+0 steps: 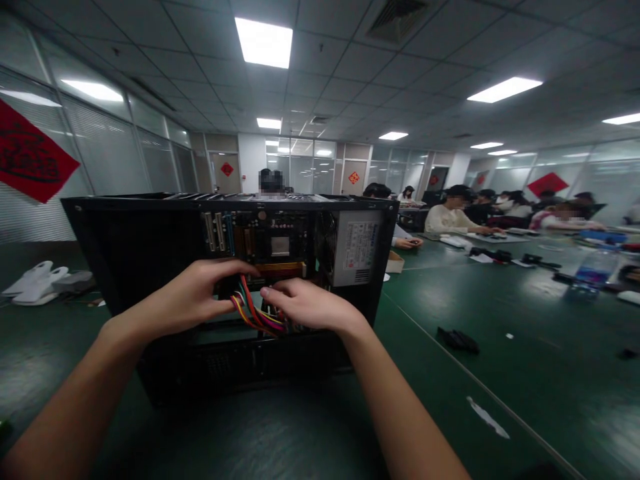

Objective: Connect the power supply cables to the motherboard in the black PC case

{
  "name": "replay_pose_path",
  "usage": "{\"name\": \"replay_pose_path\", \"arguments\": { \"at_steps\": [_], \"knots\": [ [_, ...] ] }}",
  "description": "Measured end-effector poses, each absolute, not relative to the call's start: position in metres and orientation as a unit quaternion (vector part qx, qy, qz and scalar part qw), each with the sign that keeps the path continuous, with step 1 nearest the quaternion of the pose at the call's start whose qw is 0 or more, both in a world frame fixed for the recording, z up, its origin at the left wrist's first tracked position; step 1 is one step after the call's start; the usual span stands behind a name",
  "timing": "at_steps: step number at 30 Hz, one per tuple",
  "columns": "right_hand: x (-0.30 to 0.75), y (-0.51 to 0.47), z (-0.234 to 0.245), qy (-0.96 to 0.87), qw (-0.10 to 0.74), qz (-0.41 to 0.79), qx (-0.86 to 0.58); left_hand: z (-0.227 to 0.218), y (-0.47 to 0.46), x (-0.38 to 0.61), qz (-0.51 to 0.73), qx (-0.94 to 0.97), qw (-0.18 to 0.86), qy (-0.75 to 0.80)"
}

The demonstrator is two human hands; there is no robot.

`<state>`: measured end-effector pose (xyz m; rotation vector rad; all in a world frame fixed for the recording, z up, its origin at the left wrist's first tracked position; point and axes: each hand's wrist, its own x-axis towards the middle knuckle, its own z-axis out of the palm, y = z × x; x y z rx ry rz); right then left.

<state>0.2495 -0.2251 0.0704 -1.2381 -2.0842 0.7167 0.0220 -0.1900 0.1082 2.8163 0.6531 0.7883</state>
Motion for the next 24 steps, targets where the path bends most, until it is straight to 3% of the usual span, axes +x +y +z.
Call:
{"name": "replay_pose_path", "arguments": {
  "at_steps": [4,14,24],
  "knots": [
    [0.242,-0.238,0.080,-0.802,0.323,0.202,-0.460,0.104,-0.193,0.032,0.260,0.940,0.076,0.207],
    [0.240,-0.234,0.080,-0.734,0.425,0.292,-0.443,0.100,-0.195,0.043,0.282,0.939,0.080,0.181],
    [0.241,-0.232,0.080,-0.731,0.401,0.355,-0.422,0.099,-0.193,0.042,0.264,0.935,0.109,0.209]
  ]
}}
